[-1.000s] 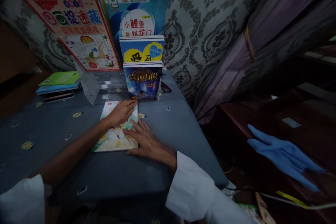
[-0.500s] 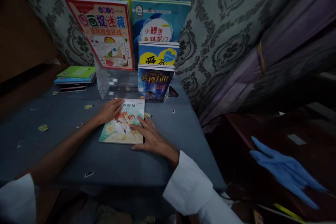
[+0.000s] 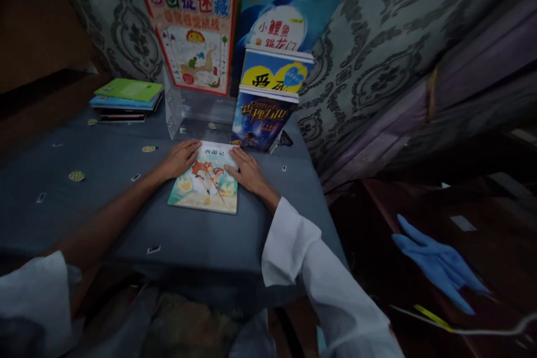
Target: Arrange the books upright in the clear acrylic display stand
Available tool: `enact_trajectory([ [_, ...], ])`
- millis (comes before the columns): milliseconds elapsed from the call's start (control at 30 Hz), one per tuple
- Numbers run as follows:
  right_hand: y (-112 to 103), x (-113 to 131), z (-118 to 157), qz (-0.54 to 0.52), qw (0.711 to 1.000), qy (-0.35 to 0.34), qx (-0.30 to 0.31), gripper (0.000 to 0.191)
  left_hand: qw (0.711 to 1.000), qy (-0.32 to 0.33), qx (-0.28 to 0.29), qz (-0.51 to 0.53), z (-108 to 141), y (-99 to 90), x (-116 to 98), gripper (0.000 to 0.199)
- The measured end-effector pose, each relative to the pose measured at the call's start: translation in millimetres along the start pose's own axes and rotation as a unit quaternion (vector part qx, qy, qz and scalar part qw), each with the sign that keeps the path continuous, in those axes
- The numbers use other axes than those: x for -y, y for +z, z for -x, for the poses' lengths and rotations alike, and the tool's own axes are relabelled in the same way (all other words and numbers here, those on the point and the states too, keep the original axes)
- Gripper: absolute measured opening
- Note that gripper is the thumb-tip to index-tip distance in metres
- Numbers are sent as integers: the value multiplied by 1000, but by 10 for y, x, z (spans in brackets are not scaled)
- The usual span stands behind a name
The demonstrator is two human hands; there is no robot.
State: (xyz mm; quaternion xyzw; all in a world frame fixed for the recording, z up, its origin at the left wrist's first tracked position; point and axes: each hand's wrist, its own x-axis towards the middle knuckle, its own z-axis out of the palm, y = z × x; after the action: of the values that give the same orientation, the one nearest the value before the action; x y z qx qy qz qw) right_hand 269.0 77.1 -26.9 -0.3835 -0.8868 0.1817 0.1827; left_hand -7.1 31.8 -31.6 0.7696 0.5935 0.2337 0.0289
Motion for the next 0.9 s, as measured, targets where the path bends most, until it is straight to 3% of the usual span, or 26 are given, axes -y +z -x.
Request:
enact_trajectory([
  [200, 15, 83, 258, 13, 999, -42, 25, 70, 1000, -10, 9, -16, 18, -34, -33, 46],
  [600, -49, 779, 1408, 32, 994, -79, 70, 58, 1000, -13, 16, -13, 28, -50, -86, 46],
  [733, -81, 998, 1480, 86, 990, -93, 67, 64, 1000, -17, 19, -14, 35, -71, -115, 45],
  [900, 45, 1461, 1216, 87, 984, -136, 73, 66, 1000, -25, 14, -10, 45, -89, -127, 45],
])
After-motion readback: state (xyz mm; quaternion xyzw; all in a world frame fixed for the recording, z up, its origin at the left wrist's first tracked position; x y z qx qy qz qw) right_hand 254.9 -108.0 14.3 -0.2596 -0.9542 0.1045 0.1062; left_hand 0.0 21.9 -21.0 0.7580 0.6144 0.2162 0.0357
